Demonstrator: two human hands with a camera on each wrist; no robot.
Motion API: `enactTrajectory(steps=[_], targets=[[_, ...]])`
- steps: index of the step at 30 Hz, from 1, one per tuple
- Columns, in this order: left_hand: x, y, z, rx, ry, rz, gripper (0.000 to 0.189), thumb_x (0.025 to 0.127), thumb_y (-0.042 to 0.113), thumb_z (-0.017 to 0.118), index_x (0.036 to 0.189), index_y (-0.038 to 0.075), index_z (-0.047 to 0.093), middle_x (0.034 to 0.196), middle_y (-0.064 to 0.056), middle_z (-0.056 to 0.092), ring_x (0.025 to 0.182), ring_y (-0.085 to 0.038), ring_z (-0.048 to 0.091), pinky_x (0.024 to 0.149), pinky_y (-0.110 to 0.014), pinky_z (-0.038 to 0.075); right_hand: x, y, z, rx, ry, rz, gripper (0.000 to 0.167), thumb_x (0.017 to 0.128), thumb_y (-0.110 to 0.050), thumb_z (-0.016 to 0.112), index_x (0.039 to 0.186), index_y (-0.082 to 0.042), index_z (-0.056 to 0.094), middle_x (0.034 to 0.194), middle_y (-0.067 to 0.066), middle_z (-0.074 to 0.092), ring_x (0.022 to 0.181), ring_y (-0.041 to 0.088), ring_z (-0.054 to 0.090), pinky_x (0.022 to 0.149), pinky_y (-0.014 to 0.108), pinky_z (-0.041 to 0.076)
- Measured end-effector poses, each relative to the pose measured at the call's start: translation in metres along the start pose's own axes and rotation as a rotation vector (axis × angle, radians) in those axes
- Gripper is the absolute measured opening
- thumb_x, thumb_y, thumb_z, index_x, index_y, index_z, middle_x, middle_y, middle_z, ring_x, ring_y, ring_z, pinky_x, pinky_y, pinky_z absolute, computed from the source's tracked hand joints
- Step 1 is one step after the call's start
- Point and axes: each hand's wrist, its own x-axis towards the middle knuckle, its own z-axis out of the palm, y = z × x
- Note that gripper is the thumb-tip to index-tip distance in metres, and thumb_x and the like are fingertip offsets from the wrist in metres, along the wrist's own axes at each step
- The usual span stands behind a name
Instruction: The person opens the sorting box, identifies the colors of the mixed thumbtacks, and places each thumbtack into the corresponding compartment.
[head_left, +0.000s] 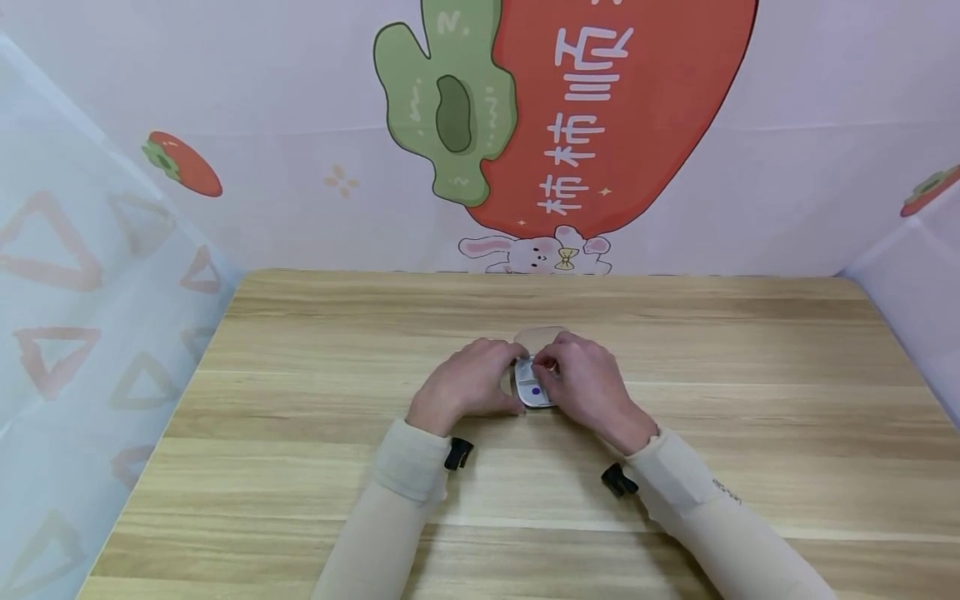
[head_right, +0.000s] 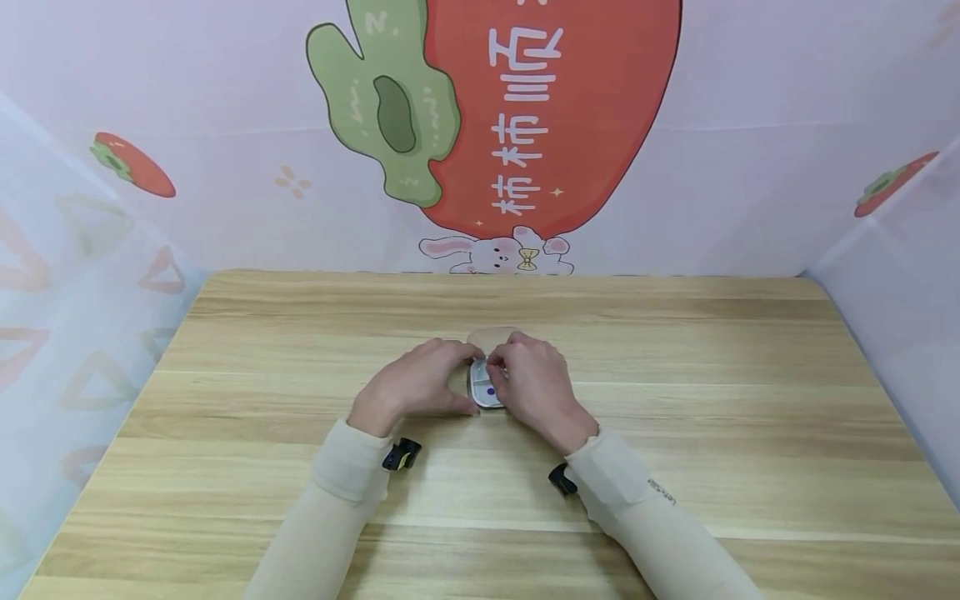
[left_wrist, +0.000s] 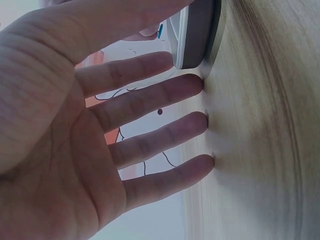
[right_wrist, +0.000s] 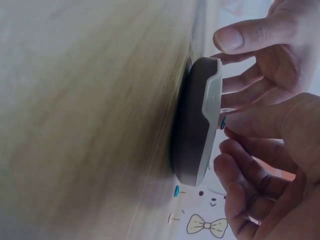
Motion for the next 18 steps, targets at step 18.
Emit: enactTrajectory(steps=[18], targets=[[0.0001,0.0002,0.0004,0.002,-0.005,-0.007,0.059,0.077,0.027,0.091,0.128,0.011,0.067,0.117,-0.001,0.069,0.103,-0.017,0.061,0.093,-0.036,0.050,0.0034,-0.0026,0.0023,-0.040,-0.030,0.007,0.010,0.088,-0.012,0.077,0.094,-0.004,0.080,0.084,0.002,0.064,0.072,0.018,0.060,0.066,0.035,0.050]])
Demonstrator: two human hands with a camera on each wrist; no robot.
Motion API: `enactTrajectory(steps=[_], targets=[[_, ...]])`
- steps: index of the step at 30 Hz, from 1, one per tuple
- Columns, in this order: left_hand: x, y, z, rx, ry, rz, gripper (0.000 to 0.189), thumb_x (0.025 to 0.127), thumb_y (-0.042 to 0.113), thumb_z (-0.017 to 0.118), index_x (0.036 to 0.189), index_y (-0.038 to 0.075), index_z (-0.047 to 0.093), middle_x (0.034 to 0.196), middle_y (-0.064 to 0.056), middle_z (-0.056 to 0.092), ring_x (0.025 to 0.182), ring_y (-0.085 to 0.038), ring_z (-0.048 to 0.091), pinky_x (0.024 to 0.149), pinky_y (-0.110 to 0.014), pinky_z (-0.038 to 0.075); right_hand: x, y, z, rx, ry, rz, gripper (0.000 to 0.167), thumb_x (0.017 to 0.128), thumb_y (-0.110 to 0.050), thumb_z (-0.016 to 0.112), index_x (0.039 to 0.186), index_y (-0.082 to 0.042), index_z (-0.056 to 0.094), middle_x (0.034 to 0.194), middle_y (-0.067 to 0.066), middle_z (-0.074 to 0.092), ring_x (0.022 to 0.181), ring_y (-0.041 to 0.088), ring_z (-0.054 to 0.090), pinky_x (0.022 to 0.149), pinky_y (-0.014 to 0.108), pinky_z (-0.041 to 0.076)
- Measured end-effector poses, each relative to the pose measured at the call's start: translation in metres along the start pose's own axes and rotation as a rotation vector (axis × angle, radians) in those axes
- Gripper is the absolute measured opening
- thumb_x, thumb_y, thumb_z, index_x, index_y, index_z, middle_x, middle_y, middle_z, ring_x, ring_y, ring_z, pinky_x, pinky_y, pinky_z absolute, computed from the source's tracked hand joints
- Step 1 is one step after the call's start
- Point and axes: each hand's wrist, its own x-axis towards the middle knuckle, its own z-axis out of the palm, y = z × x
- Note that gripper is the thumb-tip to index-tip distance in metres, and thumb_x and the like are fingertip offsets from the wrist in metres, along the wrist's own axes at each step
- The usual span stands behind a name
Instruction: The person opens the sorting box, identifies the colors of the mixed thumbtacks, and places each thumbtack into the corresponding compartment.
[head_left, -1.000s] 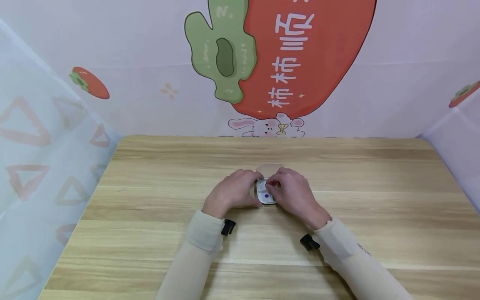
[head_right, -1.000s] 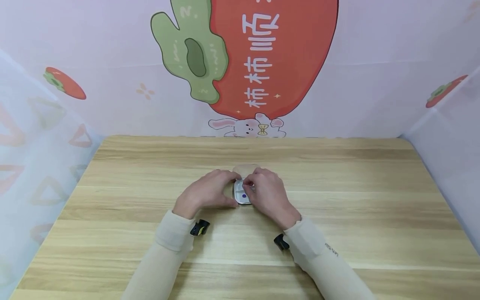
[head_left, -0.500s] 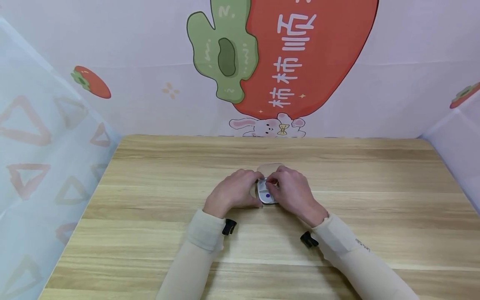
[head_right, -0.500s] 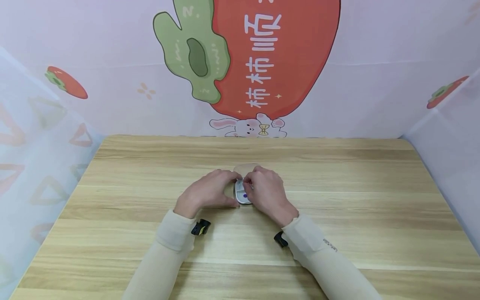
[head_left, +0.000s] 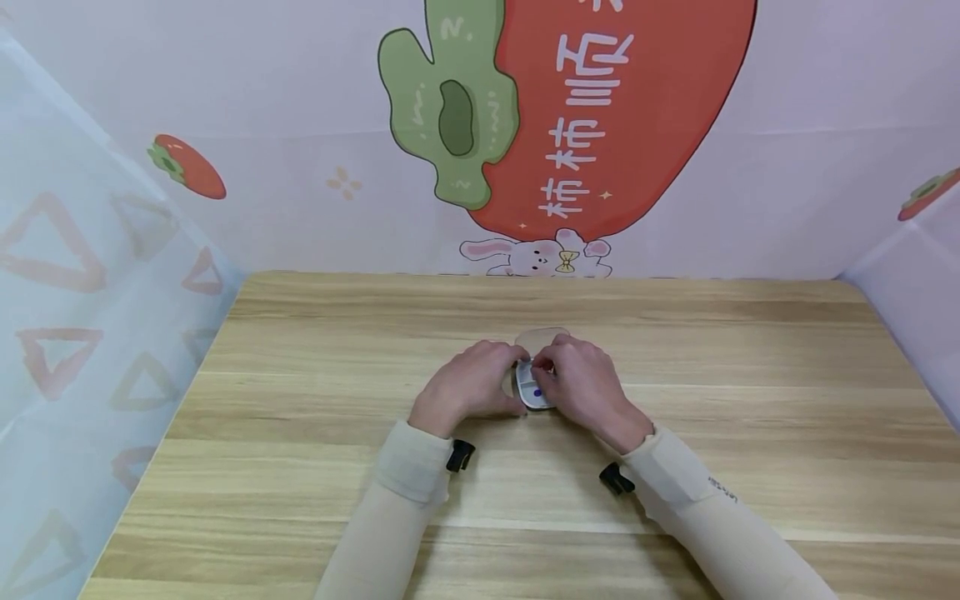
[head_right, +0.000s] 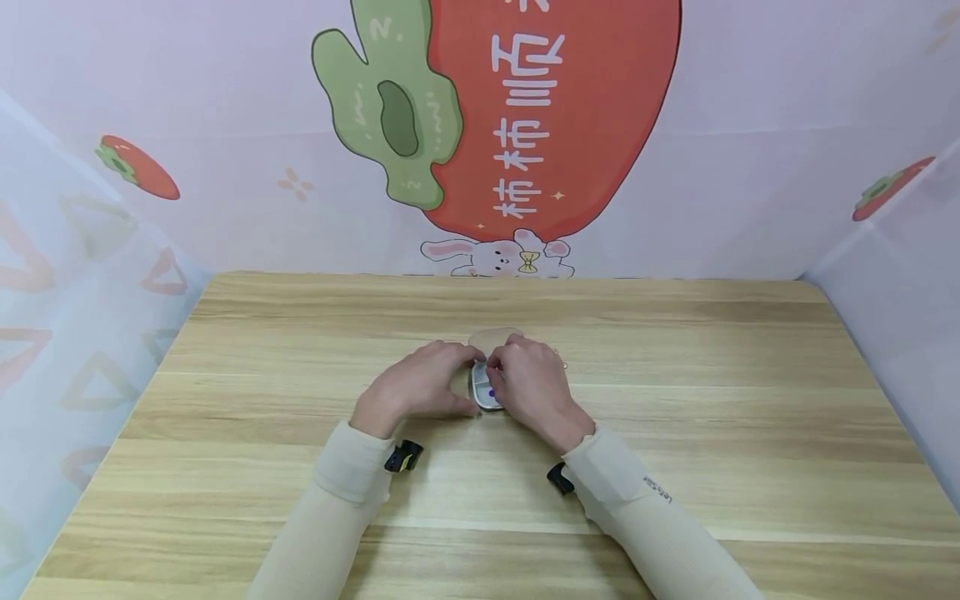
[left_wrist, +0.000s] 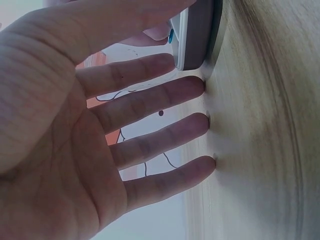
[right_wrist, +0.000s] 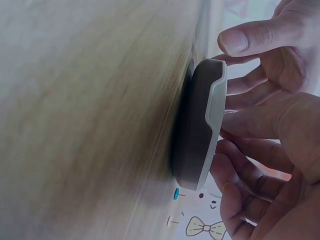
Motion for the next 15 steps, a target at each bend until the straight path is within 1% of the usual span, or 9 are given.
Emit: enactTrajectory(steps=[9,15], targets=[[0.0001,0.0004,-0.0004,-0.002,-0.004,-0.004,0.058,0.077,0.027,0.091,0.128,0.011,0.067,0.117,-0.001,0.069,0.104,-0.018,0.060,0.093,-0.036,0.049,0.0001,-0.0002,0.0001,-0.005,-0.010,-0.002,0.011,0.088,-0.011,0.077,0.095,-0.004,0.080,0.084,0.003,0.064,0.072,0.018,0.059,0.065,0.035,0.049],[-0.0002,0.0017,-0.0004,-0.003,-0.008,-0.010,0.058,0.077,0.027,0.091,0.128,0.011,0.067,0.116,0.000,0.069,0.101,-0.017,0.060,0.092,-0.035,0.050,-0.0005,-0.0008,-0.0006,0.002,-0.008,-0.009,0.011,0.088,-0.011,0.077,0.095,-0.004,0.080,0.084,0.003,0.064,0.071,0.017,0.058,0.064,0.033,0.048]])
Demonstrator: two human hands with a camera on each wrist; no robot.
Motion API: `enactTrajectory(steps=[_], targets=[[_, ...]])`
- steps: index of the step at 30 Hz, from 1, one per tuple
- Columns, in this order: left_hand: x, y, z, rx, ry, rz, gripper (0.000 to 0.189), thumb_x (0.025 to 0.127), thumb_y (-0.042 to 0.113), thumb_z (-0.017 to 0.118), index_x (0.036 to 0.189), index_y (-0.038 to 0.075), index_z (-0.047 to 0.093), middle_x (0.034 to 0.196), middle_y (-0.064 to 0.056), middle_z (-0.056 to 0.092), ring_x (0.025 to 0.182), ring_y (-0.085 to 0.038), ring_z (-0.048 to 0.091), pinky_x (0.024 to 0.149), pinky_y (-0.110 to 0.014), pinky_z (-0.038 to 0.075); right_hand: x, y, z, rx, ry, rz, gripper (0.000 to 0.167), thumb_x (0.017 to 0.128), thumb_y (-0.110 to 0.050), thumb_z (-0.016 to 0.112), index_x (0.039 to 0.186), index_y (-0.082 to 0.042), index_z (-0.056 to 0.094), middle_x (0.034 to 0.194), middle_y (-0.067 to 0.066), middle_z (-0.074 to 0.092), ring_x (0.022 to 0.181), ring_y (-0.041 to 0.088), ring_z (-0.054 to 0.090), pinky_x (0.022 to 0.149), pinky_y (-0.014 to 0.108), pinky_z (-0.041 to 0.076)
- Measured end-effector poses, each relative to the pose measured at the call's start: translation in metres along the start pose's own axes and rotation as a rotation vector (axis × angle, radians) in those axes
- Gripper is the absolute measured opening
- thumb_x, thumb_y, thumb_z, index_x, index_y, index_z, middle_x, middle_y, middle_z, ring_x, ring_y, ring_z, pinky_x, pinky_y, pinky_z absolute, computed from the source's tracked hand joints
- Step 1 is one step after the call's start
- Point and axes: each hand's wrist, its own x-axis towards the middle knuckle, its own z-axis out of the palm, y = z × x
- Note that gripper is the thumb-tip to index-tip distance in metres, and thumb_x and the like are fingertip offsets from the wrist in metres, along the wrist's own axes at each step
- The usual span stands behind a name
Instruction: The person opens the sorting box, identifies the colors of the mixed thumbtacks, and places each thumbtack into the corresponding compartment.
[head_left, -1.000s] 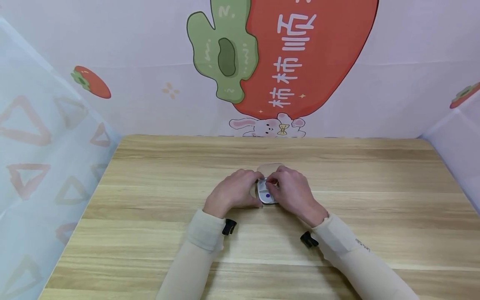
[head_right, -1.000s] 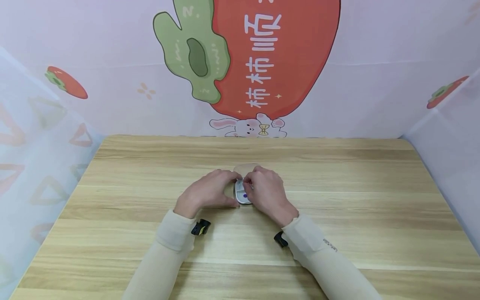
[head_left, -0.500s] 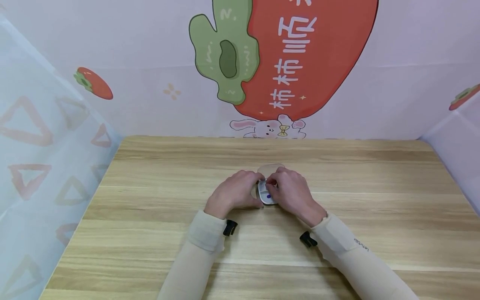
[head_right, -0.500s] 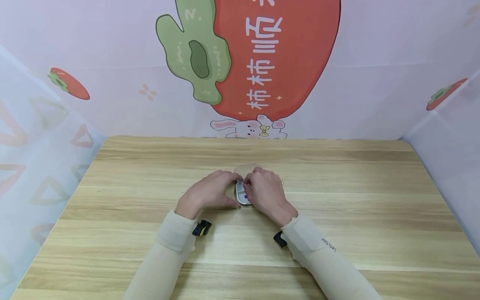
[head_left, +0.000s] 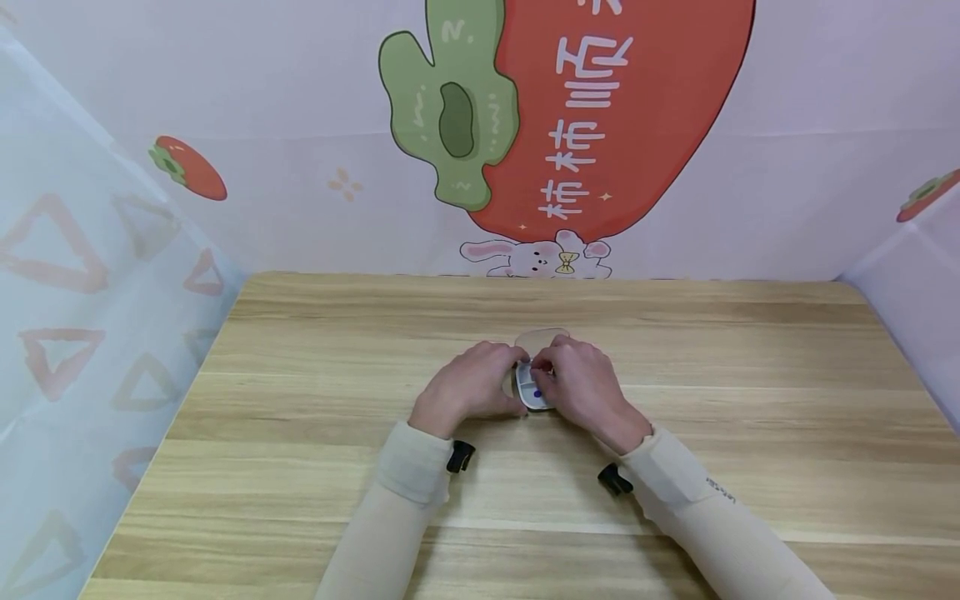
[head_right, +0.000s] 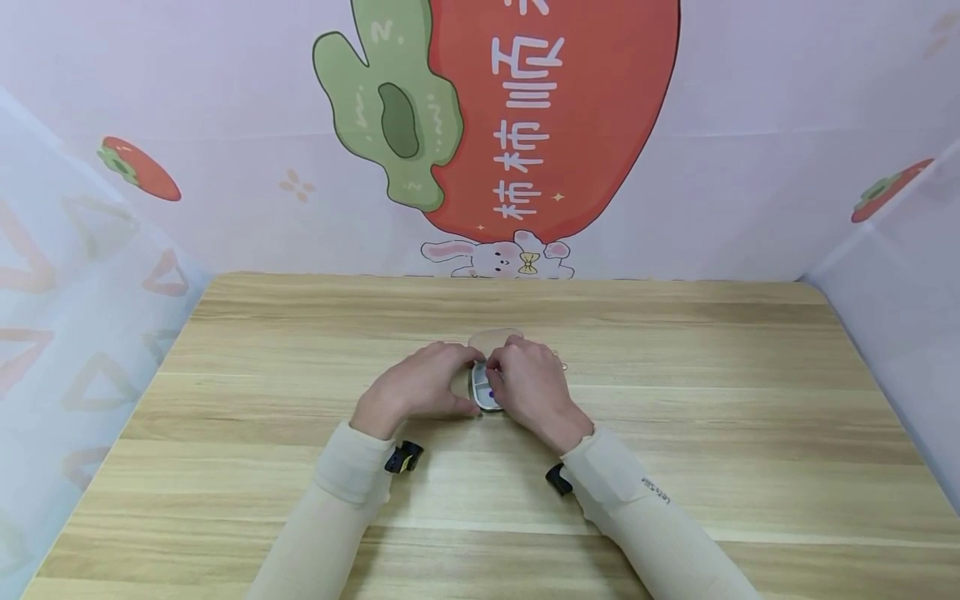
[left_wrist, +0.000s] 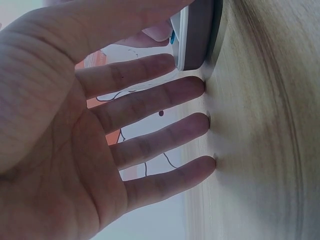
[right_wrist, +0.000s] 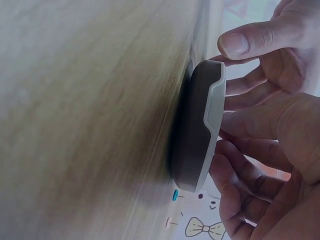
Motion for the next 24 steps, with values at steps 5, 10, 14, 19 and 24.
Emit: enactTrajectory(steps=[5,10,14,19,24], targets=[[-0.0002,0.0002,0.0003,-0.007,-0.001,-0.004,0.059,0.077,0.028,0.091,0.128,0.011,0.067,0.117,-0.001,0.068,0.102,-0.017,0.060,0.092,-0.035,0.049,-0.0001,0.0002,0.0007,0.000,0.002,0.001,0.011,0.088,-0.010,0.076,0.096,-0.004,0.080,0.084,0.003,0.064,0.071,0.017,0.058,0.064,0.033,0.049],[0.0000,0.0002,0.0006,-0.009,0.001,-0.001,0.059,0.077,0.027,0.091,0.129,0.012,0.067,0.117,0.000,0.068,0.102,-0.017,0.060,0.093,-0.036,0.050,-0.0001,-0.0002,0.0013,0.003,0.009,0.007,0.010,0.088,-0.010,0.077,0.096,-0.004,0.080,0.084,0.003,0.064,0.071,0.017,0.059,0.064,0.033,0.049],[-0.0002,0.0003,0.0004,-0.003,0.006,0.005,0.058,0.077,0.027,0.091,0.128,0.012,0.067,0.116,0.000,0.068,0.101,-0.016,0.060,0.092,-0.035,0.050,-0.0001,-0.0002,0.0015,0.006,0.015,0.000,0.011,0.088,-0.011,0.077,0.096,-0.004,0.080,0.084,0.003,0.065,0.070,0.017,0.059,0.063,0.032,0.049],[-0.0001,-0.0005,0.0007,0.003,0.010,0.010,0.057,0.077,0.027,0.090,0.127,0.012,0.067,0.116,0.001,0.068,0.101,-0.016,0.060,0.092,-0.035,0.050,-0.0006,0.0004,0.0010,0.003,0.015,-0.003,0.013,0.087,-0.012,0.078,0.096,-0.003,0.080,0.083,0.003,0.064,0.069,0.016,0.058,0.062,0.031,0.047],[-0.0002,-0.0012,0.0008,0.004,0.011,0.010,0.058,0.078,0.027,0.090,0.128,0.011,0.067,0.117,0.000,0.068,0.101,-0.016,0.061,0.091,-0.035,0.050,-0.0019,0.0002,-0.0016,0.000,0.013,0.004,0.015,0.087,-0.015,0.078,0.097,-0.003,0.080,0.084,0.003,0.064,0.069,0.017,0.058,0.061,0.031,0.047]])
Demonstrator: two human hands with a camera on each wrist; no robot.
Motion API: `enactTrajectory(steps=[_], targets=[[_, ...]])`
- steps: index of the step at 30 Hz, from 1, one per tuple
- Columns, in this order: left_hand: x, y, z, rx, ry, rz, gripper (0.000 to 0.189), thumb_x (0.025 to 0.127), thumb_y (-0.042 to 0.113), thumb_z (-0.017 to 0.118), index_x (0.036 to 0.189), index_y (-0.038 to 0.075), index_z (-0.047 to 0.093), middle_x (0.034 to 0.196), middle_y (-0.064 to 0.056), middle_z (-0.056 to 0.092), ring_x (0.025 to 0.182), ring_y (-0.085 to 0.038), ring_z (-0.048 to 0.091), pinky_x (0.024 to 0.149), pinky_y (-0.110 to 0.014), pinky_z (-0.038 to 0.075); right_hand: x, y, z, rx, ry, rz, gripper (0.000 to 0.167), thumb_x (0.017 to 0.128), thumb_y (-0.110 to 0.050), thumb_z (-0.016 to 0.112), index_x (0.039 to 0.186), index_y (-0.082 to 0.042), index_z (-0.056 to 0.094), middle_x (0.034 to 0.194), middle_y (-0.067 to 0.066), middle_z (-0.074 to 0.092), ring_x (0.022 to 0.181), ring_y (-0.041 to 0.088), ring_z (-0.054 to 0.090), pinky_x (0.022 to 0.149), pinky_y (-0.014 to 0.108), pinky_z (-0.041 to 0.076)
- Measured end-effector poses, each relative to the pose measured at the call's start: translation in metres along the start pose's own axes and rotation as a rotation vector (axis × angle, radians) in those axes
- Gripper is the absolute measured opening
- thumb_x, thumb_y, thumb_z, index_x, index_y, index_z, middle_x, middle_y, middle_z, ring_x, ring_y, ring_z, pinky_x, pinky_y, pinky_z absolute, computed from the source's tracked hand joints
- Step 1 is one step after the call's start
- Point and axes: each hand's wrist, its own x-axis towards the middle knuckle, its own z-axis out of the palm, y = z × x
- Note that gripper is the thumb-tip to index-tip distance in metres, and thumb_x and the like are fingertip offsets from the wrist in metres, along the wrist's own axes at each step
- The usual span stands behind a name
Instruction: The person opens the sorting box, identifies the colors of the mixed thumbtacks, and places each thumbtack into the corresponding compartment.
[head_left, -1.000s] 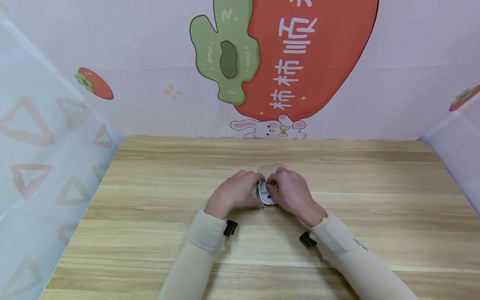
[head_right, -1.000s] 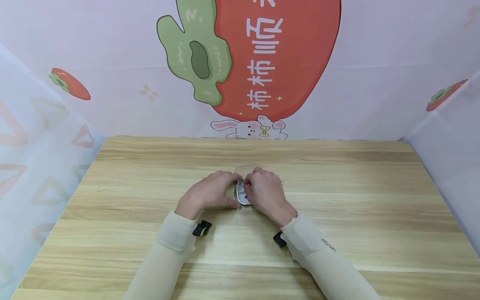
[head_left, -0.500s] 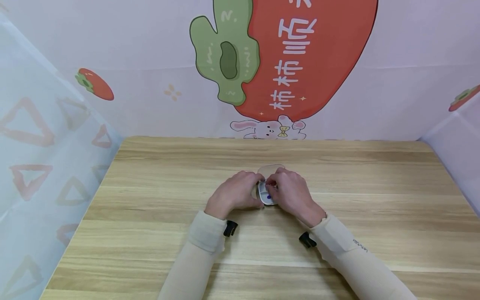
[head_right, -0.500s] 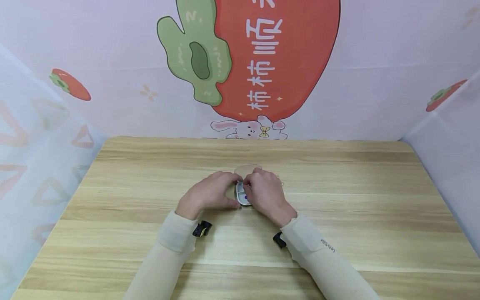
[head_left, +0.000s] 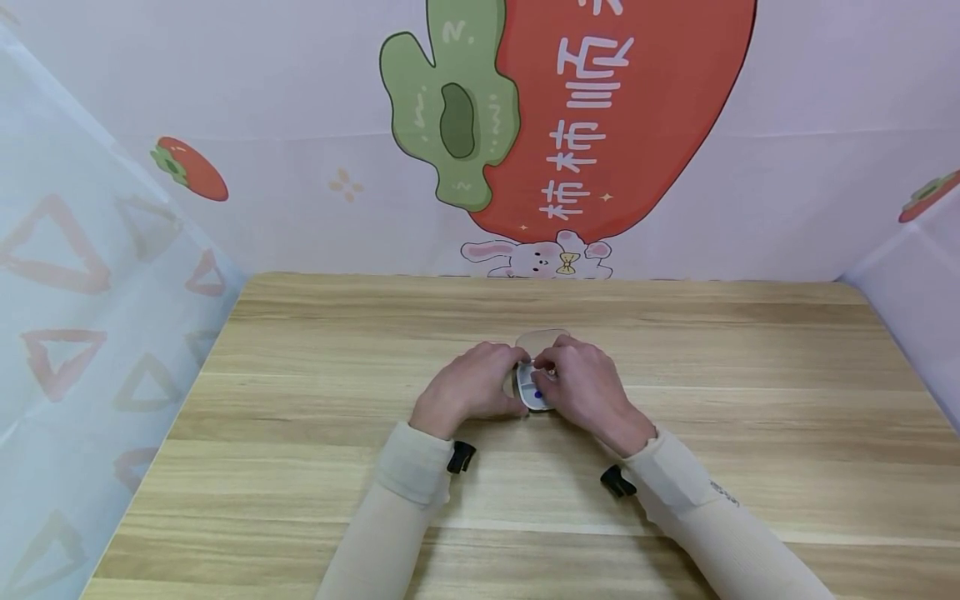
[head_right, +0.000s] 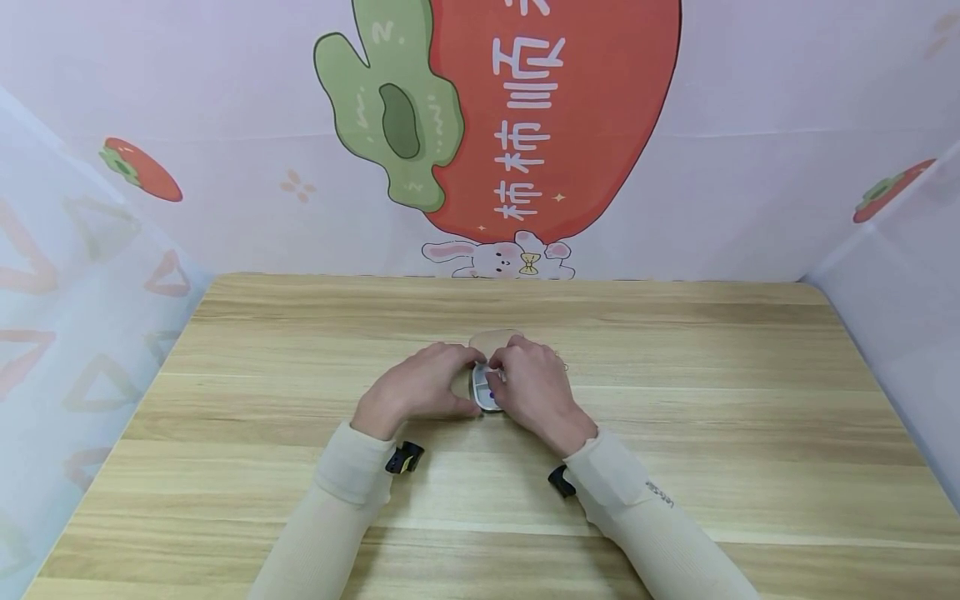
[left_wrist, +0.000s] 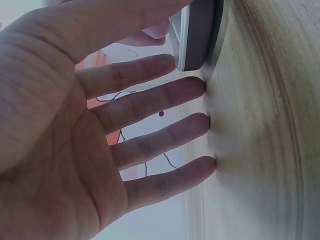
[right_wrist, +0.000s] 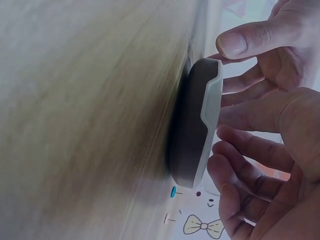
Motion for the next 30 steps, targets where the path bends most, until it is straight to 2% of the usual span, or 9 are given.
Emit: enactTrajectory(steps=[7,18,25,30], targets=[[0.000,-0.001,0.000,-0.002,0.005,-0.019,0.061,0.078,0.027,0.090,0.130,0.009,0.065,0.118,-0.002,0.068,0.099,-0.015,0.061,0.091,-0.034,0.050,-0.004,0.002,-0.003,-0.012,0.007,-0.011,0.017,0.086,-0.017,0.080,0.097,-0.004,0.079,0.087,0.004,0.066,0.072,0.018,0.061,0.065,0.034,0.050],[0.000,-0.003,-0.001,-0.025,0.019,-0.069,0.062,0.076,0.026,0.092,0.128,0.006,0.065,0.113,-0.004,0.067,0.094,-0.017,0.059,0.087,-0.034,0.050,-0.007,0.012,-0.013,0.011,0.038,0.011,0.009,0.084,-0.010,0.077,0.093,-0.005,0.079,0.087,0.004,0.067,0.074,0.019,0.062,0.067,0.036,0.053],[0.001,-0.004,-0.003,-0.030,0.017,-0.098,0.067,0.076,0.025,0.092,0.132,0.005,0.063,0.118,-0.006,0.066,0.099,-0.020,0.058,0.092,-0.037,0.049,-0.004,0.028,-0.022,0.041,0.094,0.023,0.007,0.084,-0.008,0.073,0.087,-0.005,0.078,0.082,0.004,0.067,0.074,0.021,0.063,0.066,0.040,0.052],[0.000,-0.003,-0.004,-0.032,0.017,-0.122,0.068,0.075,0.023,0.093,0.133,0.005,0.062,0.121,-0.007,0.066,0.102,-0.021,0.058,0.096,-0.037,0.048,-0.001,0.040,-0.027,0.048,0.100,0.038,0.010,0.084,-0.006,0.070,0.088,-0.004,0.078,0.084,0.007,0.068,0.076,0.023,0.065,0.068,0.042,0.052]])
